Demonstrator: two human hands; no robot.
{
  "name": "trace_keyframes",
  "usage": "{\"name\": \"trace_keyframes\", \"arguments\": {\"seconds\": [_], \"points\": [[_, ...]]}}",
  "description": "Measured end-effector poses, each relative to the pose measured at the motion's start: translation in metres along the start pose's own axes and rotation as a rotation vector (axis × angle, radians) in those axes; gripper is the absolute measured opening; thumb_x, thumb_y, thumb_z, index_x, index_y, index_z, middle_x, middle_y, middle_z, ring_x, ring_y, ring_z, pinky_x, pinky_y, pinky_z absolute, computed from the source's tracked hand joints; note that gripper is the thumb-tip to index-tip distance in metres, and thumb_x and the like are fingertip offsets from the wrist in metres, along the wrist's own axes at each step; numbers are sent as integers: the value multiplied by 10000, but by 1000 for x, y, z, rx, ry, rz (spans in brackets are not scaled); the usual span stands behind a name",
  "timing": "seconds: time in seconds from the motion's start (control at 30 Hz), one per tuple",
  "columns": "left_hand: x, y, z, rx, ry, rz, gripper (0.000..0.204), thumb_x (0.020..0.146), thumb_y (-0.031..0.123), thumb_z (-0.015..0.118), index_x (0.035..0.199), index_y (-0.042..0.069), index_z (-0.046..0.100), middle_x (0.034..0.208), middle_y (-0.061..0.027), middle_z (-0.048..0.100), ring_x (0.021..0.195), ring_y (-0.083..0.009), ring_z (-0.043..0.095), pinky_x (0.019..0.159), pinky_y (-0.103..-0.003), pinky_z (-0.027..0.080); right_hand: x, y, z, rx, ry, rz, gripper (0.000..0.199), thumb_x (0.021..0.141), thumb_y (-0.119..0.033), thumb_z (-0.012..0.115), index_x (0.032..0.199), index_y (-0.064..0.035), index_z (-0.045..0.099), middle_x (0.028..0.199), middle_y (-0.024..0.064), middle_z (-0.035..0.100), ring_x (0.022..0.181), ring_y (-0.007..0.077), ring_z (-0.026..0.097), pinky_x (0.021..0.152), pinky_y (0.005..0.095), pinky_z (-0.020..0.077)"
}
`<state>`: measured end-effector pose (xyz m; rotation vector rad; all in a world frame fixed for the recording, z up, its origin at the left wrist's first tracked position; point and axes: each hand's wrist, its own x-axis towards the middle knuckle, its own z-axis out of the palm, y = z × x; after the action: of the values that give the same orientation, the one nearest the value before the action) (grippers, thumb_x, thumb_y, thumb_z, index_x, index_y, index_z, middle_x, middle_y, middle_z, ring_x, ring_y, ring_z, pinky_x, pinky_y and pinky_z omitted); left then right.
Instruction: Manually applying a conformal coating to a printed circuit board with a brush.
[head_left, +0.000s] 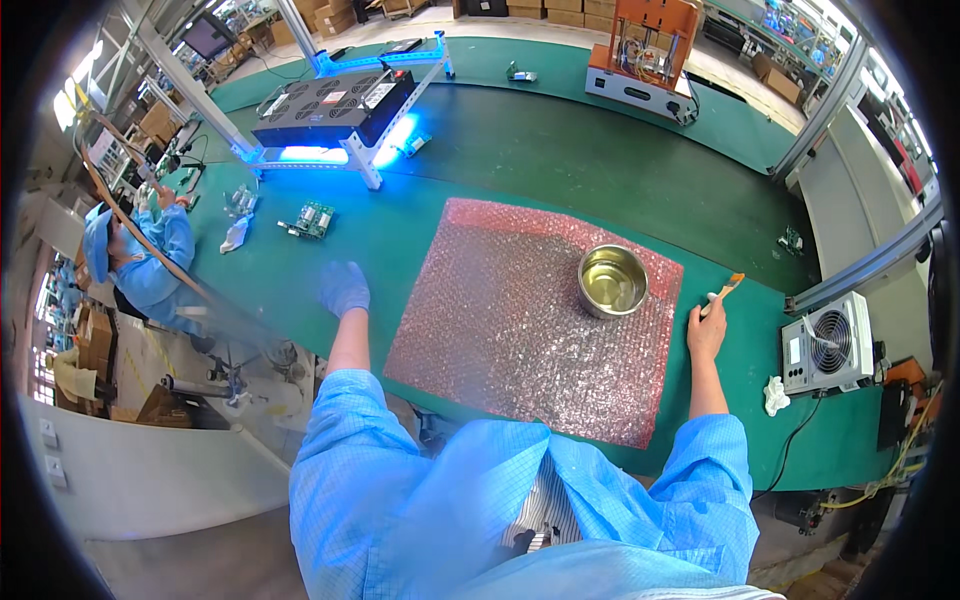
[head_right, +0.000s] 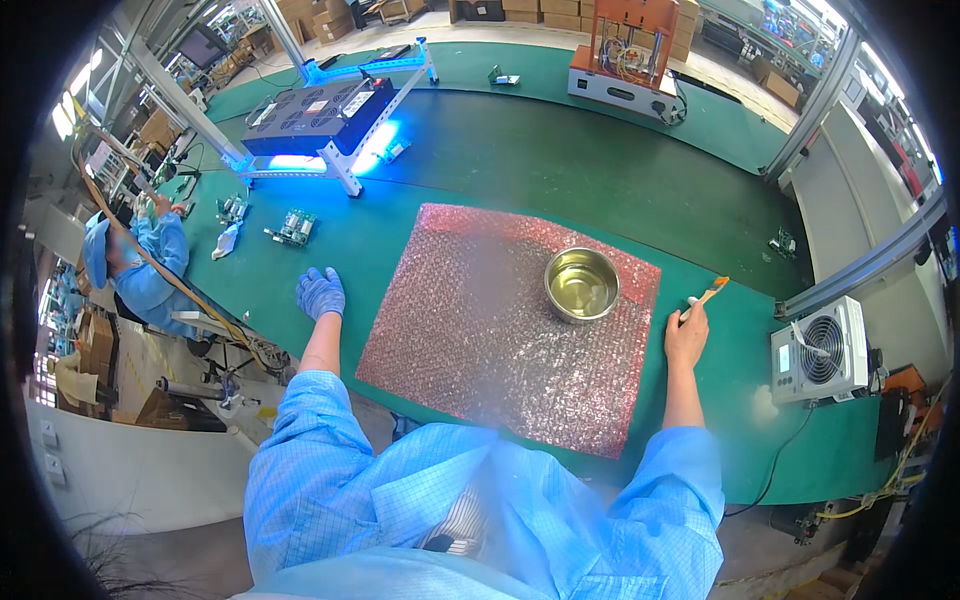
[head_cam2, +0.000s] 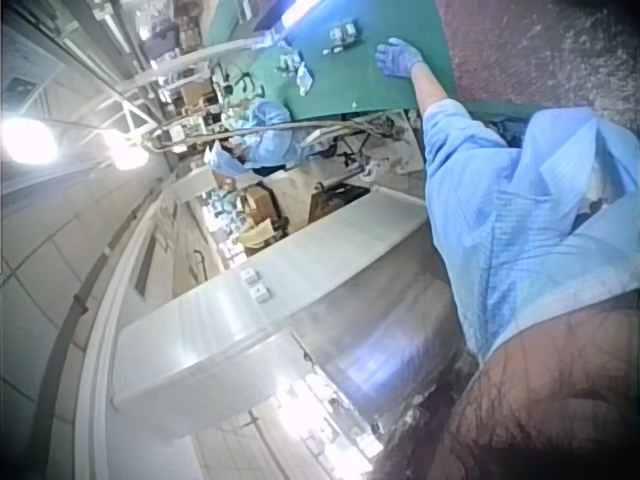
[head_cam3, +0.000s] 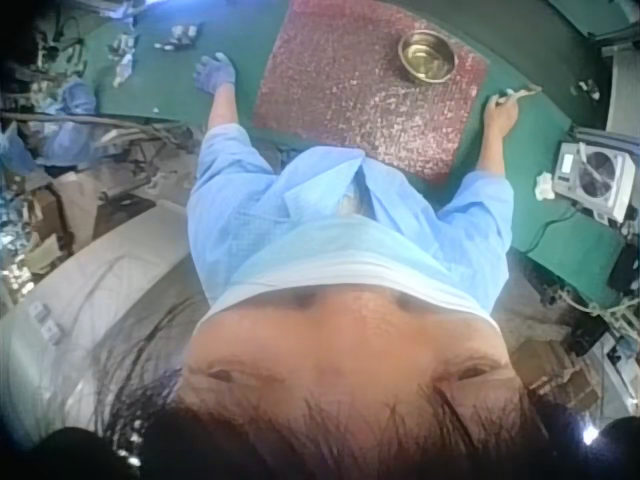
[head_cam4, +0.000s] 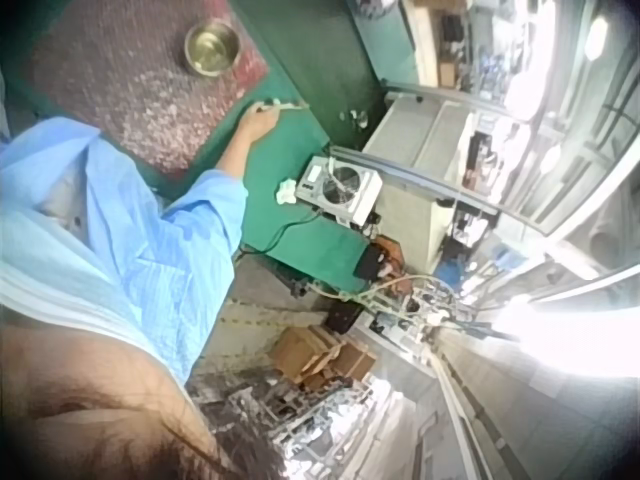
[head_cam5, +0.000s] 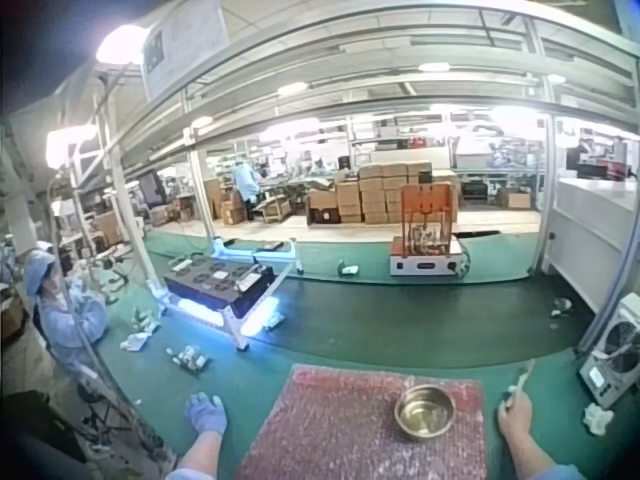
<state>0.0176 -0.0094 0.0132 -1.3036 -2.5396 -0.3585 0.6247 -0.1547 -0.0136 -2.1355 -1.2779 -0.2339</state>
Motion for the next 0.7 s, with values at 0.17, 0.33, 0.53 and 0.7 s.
{"name": "trace_keyframes", "arguments": {"seconds": [0.17,0.33,0.53,0.7], "points": [[1,-1,2,7,17,18,382,882,378,440,1062,58,545,1099,-154,547,1058,-301,515,874,-444,406,0,-1,-1,15,14,-4,314,775,-114,583,1060,-10,502,1010,190,568,963,357,531,822,435,422],[0,0,2,11,14,14,390,883,381,438,1065,52,542,1103,-154,545,1054,-303,516,874,-440,407,1,-1,-1,22,11,-7,311,773,-106,581,1056,-5,501,1003,194,568,959,361,530,819,437,423],[0,2,-3,21,-13,15,384,887,379,433,1058,54,545,1112,-155,543,1053,-305,523,863,-437,417,1,-2,-2,20,2,1,310,774,-110,581,1056,-7,502,1001,194,569,959,361,531,817,435,425],[-1,2,-3,37,21,23,378,888,376,434,1049,53,549,1100,-157,552,1032,-305,542,844,-435,435,1,-3,-2,19,5,11,308,777,-116,578,1057,-10,504,1004,191,570,962,358,531,821,433,424]]}}
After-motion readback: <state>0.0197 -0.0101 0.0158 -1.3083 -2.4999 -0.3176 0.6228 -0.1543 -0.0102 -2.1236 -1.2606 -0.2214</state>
